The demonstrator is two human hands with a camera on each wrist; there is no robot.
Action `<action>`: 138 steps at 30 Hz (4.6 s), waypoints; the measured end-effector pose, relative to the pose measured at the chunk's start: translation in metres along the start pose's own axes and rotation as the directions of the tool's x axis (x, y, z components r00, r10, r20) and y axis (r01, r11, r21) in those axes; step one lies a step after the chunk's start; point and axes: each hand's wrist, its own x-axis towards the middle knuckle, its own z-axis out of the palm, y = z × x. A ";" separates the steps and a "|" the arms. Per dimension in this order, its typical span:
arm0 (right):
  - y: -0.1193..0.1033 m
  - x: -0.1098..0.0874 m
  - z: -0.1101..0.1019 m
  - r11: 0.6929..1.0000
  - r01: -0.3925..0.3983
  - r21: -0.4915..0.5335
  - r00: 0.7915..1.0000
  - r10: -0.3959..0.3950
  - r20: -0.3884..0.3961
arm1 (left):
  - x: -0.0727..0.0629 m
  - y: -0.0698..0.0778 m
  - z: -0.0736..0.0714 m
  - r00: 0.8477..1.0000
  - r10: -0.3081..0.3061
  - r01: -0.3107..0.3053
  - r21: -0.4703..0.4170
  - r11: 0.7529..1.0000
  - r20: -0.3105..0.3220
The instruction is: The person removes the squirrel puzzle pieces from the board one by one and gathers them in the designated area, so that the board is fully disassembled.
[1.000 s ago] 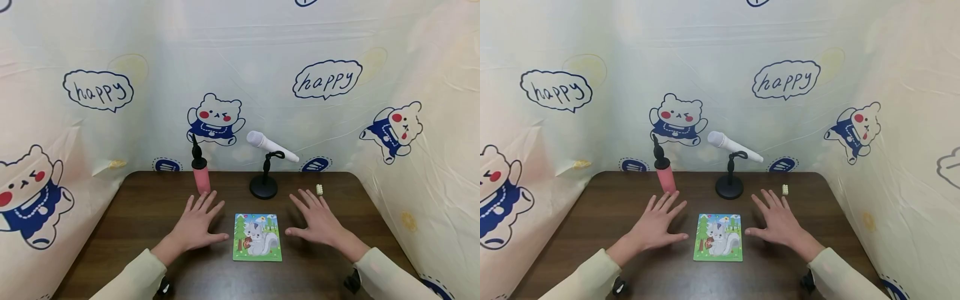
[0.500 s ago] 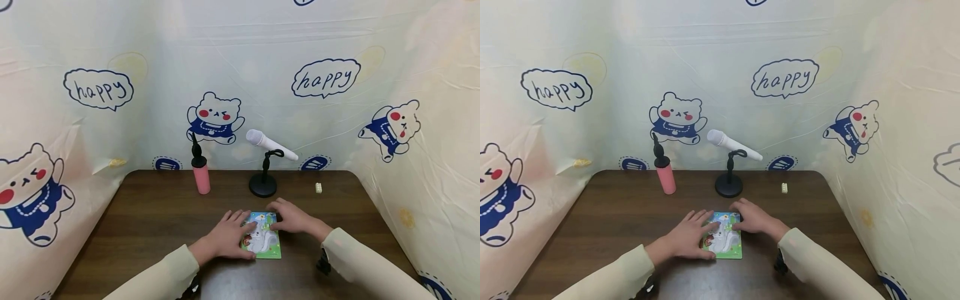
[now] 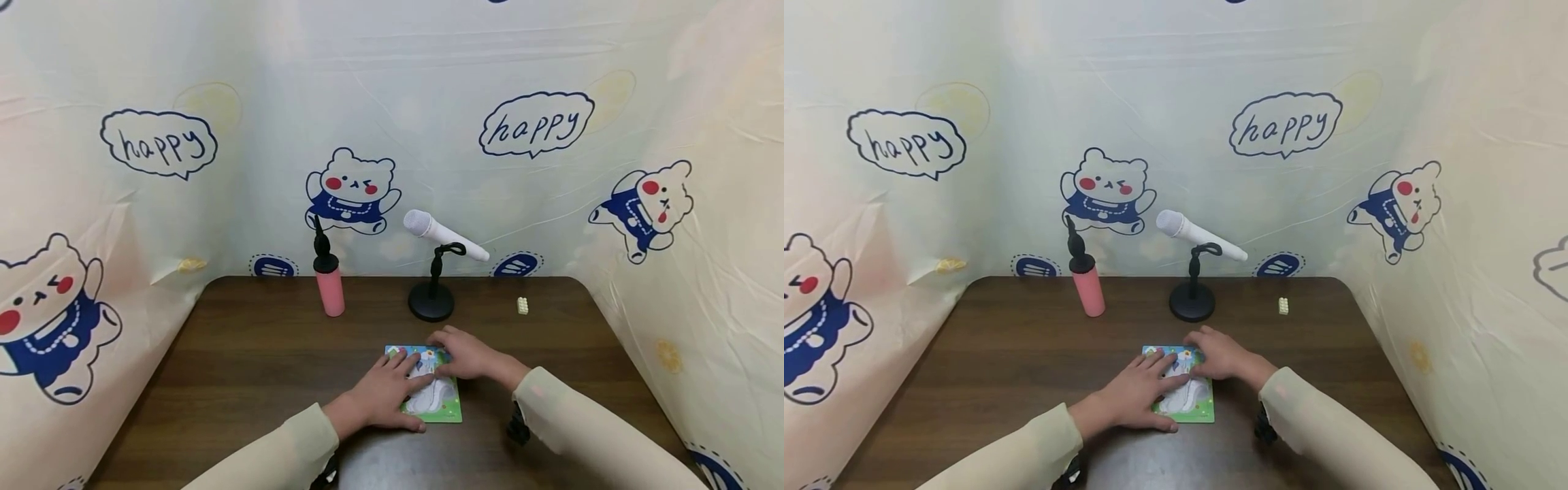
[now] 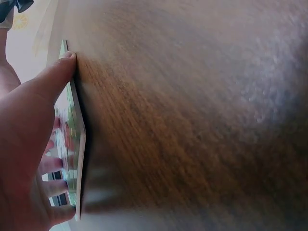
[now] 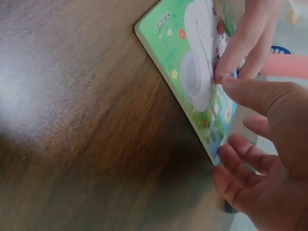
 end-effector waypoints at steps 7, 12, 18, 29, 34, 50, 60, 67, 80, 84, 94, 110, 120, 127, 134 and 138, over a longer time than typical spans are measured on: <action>-0.011 0.002 -0.001 0.998 -0.023 -0.064 1.000 0.023 0.008 | 0.000 0.003 0.000 1.000 -0.004 0.004 0.003 1.000 -0.007; -0.011 0.004 0.000 0.996 -0.037 -0.086 0.999 0.040 0.032 | 0.000 0.004 -0.003 1.000 -0.009 0.009 0.007 1.000 -0.018; -0.007 0.006 0.001 0.998 -0.050 -0.049 0.998 0.052 0.041 | -0.001 0.006 -0.006 1.000 -0.009 0.009 -0.010 1.000 -0.014; -0.019 0.005 0.005 0.986 -0.073 -0.149 0.997 0.069 -0.030 | -0.001 0.004 -0.002 1.000 -0.017 0.017 -0.006 1.000 -0.005; -0.025 0.004 0.008 0.981 -0.070 -0.178 0.996 0.059 -0.064 | -0.001 0.006 -0.002 1.000 -0.015 0.014 -0.029 0.999 -0.007; -0.003 0.011 -0.002 0.998 -0.055 0.020 0.998 0.055 -0.014 | 0.002 0.008 -0.004 0.999 -0.036 0.036 -0.027 0.999 0.002; 0.004 0.011 0.002 0.999 -0.026 0.032 1.000 0.026 -0.017 | -0.001 0.007 -0.002 0.999 -0.034 0.034 -0.031 0.999 0.000; 0.015 0.002 -0.003 0.989 -0.047 0.142 0.996 0.056 -0.064 | 0.001 0.007 -0.001 0.999 -0.043 0.043 -0.037 0.998 0.013; 0.004 0.004 0.001 0.999 -0.009 0.054 0.999 0.011 -0.040 | 0.000 0.007 0.002 0.999 -0.042 0.042 -0.046 0.998 0.004; -0.005 0.004 0.002 0.999 -0.021 -0.031 0.999 0.020 -0.025 | 0.000 0.008 0.000 0.999 -0.041 0.041 -0.045 0.998 0.009; -0.015 0.007 0.005 0.995 -0.053 -0.081 0.998 0.050 -0.044 | -0.001 0.008 -0.003 0.999 -0.045 0.045 -0.055 0.997 0.014; -0.004 0.013 0.003 0.997 -0.078 0.013 0.997 0.078 0.006 | 0.000 0.010 -0.002 0.999 -0.042 0.043 -0.056 0.998 0.009; -0.003 0.009 0.004 0.998 -0.053 0.023 0.999 0.053 -0.007 | 0.000 0.009 0.001 0.999 -0.042 0.043 -0.066 0.997 0.009; 0.010 0.006 0.006 0.999 -0.029 0.041 0.996 0.032 -0.077 | 0.001 0.008 0.002 0.999 -0.040 0.040 -0.063 0.997 0.003; 0.016 -0.004 0.006 0.991 0.011 0.131 0.988 0.010 -0.153 | 0.000 0.007 0.003 0.999 -0.041 0.041 -0.088 0.995 0.001; 0.026 -0.011 0.005 0.977 0.016 0.213 0.980 0.027 -0.197 | -0.003 0.006 0.007 0.999 -0.038 0.035 -0.109 0.993 -0.027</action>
